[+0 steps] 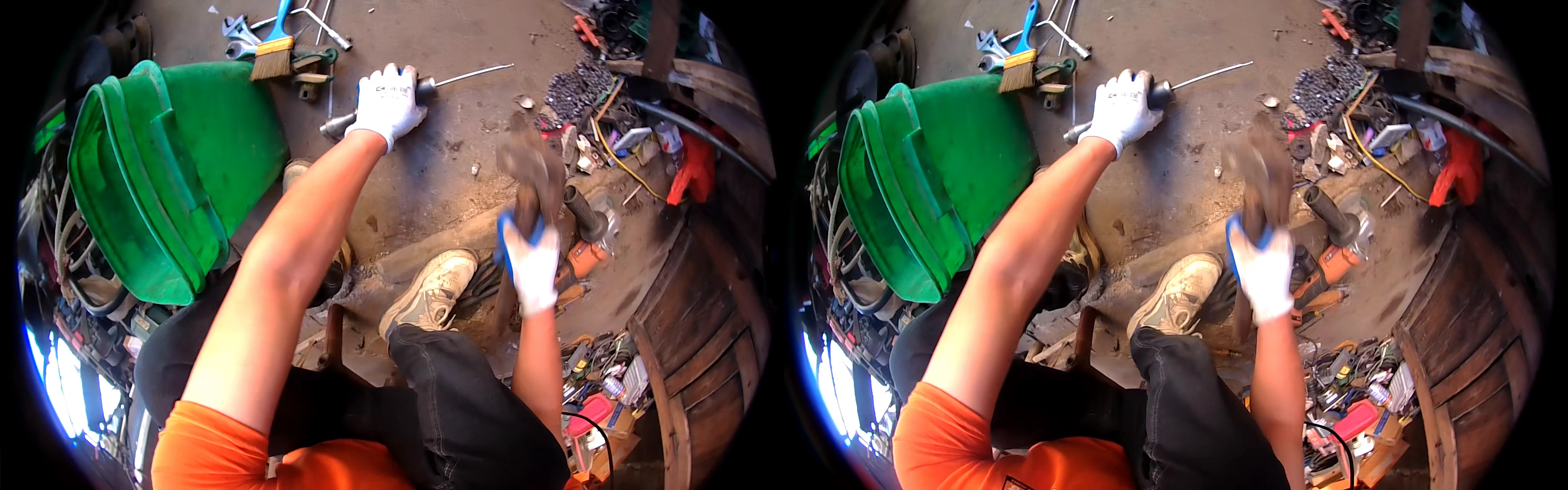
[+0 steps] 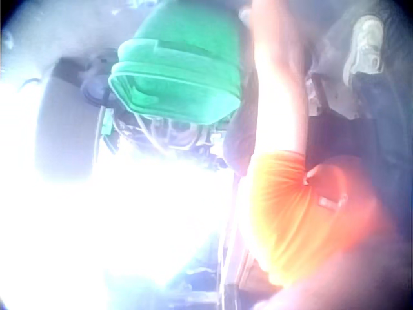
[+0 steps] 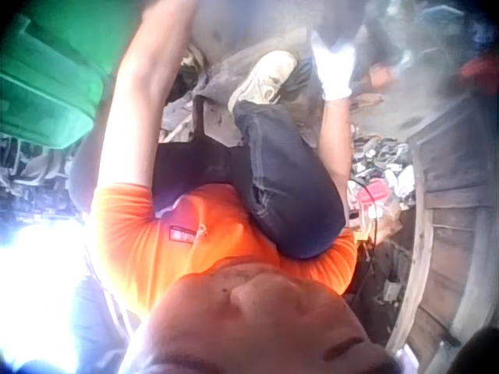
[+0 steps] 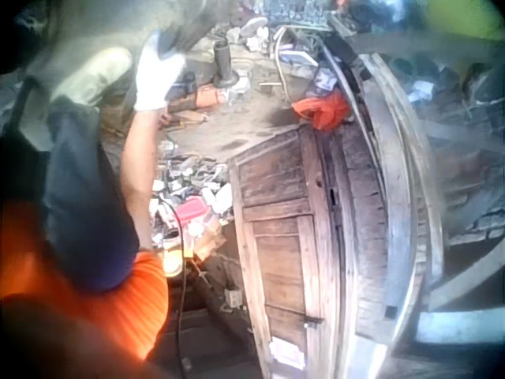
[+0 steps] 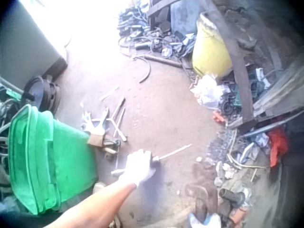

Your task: The person sits on the floor and uses a hammer and a metal rod to repeatedly strike the interior of a small cylindrical metal part. They also use pliers to manipulate the object and a power drill to work on it.

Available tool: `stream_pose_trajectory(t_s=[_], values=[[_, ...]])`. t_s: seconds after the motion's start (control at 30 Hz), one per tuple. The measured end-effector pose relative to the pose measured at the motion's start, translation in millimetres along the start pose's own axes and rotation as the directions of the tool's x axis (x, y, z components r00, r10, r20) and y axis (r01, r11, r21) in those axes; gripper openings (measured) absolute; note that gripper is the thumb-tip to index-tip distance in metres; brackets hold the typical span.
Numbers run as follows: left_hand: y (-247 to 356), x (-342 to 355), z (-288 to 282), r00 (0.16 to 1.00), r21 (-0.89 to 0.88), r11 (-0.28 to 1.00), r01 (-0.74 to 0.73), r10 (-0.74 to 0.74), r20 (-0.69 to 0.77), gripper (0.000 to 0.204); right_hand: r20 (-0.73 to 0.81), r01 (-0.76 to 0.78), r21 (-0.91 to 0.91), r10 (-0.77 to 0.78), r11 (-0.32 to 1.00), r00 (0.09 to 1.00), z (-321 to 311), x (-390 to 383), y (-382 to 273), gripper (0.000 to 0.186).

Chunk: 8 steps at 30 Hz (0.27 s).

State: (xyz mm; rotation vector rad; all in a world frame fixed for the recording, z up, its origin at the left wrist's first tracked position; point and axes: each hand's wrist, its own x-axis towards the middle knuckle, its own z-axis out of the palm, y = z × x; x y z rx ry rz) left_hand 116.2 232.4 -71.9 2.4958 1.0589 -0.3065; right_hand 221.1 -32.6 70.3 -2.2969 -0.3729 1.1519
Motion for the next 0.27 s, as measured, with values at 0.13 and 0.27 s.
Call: stream_pose_trajectory(t_s=[0.13,0.27], values=[[27,-34,-30,0.996,-0.41,0.912,0.026,-0.058,-0.065,0.05,0.033,-0.253,0.611,0.295,0.75,0.955,-3,-110,75,0.014],[50,-79,-50,0.984,-0.624,0.761,-0.176,0.114,-0.139,0.041,0.086,-0.324,0.752,0.402,0.574,0.912,25,-177,175,0.017]])
